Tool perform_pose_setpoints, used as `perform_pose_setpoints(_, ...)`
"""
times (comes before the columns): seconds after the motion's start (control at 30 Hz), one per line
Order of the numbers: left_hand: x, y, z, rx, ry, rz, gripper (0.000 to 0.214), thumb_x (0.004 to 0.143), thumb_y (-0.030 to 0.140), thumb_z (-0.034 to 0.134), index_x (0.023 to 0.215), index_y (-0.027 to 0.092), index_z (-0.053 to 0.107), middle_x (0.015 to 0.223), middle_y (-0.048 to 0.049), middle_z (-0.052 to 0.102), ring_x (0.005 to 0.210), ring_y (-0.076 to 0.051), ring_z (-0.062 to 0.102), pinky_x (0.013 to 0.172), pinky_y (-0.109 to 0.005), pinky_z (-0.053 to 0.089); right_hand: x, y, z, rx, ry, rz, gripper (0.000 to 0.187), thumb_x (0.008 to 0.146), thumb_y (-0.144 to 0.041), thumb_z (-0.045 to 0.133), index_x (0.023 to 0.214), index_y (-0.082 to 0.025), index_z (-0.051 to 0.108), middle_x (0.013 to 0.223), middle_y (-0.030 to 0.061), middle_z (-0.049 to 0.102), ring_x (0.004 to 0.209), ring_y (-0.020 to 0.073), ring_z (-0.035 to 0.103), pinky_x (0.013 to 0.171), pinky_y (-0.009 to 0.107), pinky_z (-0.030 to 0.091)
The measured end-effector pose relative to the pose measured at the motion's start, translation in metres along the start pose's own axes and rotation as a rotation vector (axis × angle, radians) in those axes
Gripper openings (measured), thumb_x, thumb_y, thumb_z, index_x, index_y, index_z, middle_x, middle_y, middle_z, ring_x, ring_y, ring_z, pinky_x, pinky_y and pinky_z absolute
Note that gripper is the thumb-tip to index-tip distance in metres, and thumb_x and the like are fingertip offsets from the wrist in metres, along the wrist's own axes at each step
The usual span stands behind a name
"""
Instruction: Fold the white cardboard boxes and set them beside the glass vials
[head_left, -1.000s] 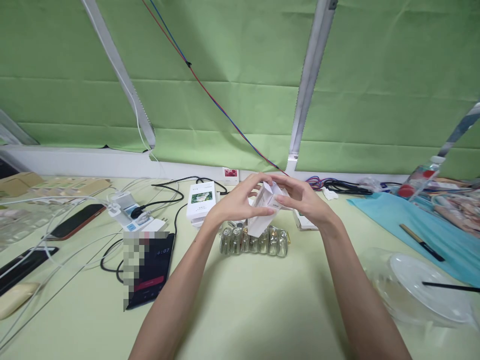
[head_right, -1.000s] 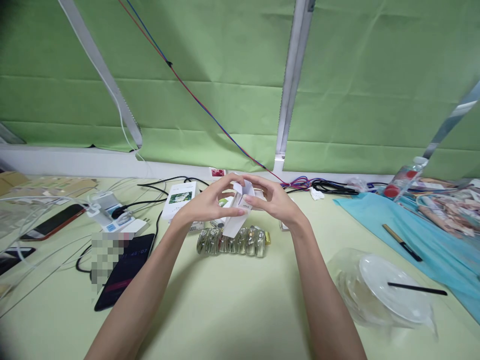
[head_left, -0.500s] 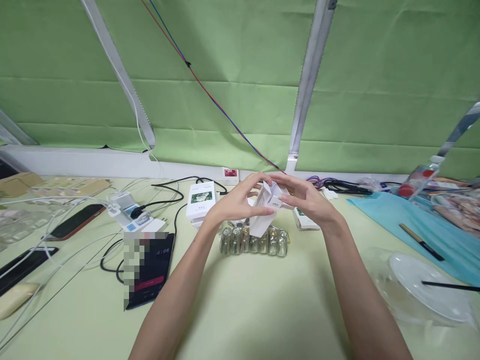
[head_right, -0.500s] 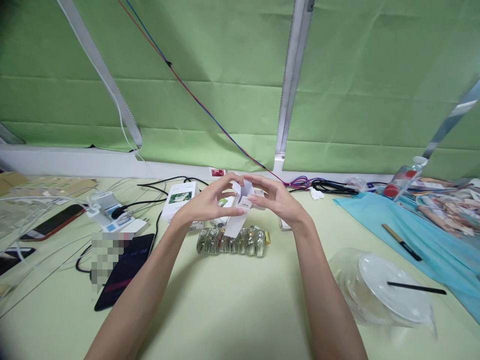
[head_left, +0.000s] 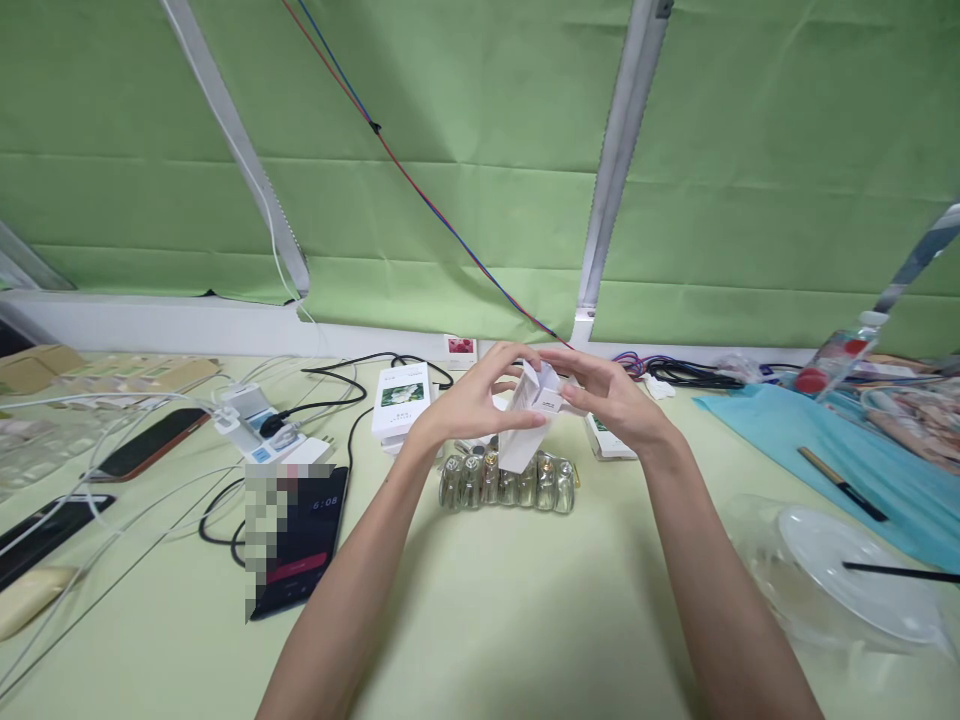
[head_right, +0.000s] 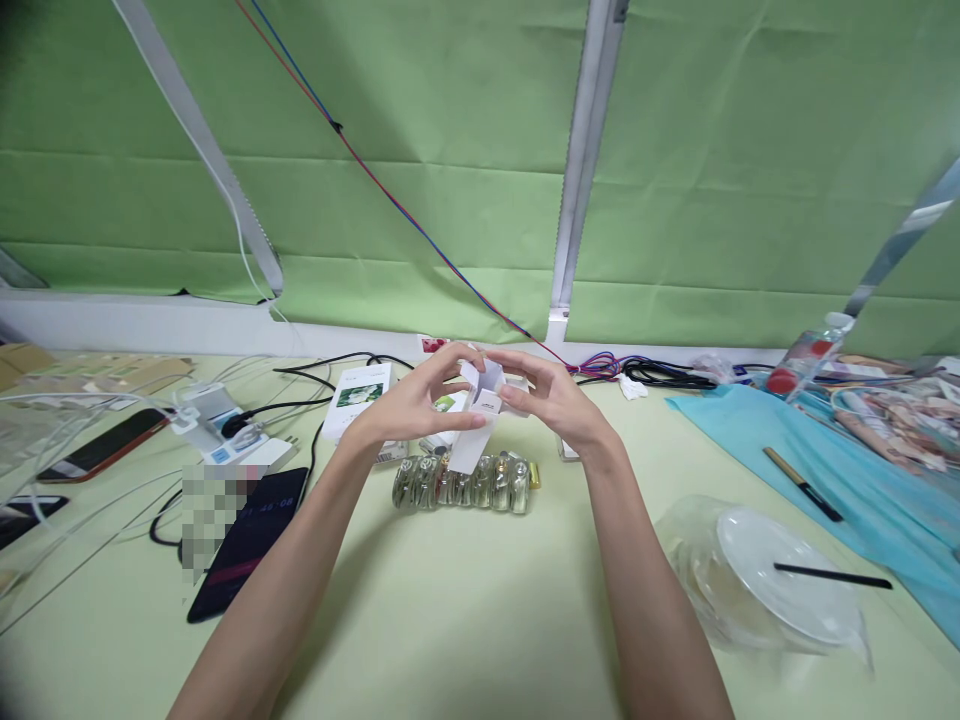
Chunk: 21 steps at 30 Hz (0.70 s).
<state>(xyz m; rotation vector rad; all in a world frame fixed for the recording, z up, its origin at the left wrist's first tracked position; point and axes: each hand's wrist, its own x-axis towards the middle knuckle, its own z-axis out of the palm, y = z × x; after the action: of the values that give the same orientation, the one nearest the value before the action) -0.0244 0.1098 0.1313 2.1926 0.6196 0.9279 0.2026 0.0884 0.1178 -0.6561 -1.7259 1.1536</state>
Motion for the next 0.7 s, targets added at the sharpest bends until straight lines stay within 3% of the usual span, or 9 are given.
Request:
perform_pose_setpoints(0.2,0.0004,0.0016,-0.0004,-0.01,0.007,-0.012,0.041,0.078,0.035,0.079,0.111,0.029,0.056,0.129,-0.0056,0.053,0.122,-0.023,0.057,0.104,-0.042,0.051,0.0014,0.0012,0.0024,0.013,0.01,-0.001,0.045,0.087,-0.048,0.073,0.129,-0.034,0.069,0.143,0.0053,0.061,0.131,0.0291,0.054,0.1,0.044,0.052)
perform_pose_setpoints(0.7,0.0009,0.0002,-0.0026,-0.096,0.022,-0.019,0.037,0.079,0.034,0.079,0.107,0.025,0.058,0.131,-0.0071,0.054,0.122,-0.021,0.058,0.103,-0.037,0.051,0.0045,0.0096,0.0039,-0.018,0.109,-0.001,0.028,0.084,-0.052,0.076,0.095,-0.027,0.074,0.135,0.0066,0.067,0.13,0.0287,0.057,0.098,0.04,0.049)
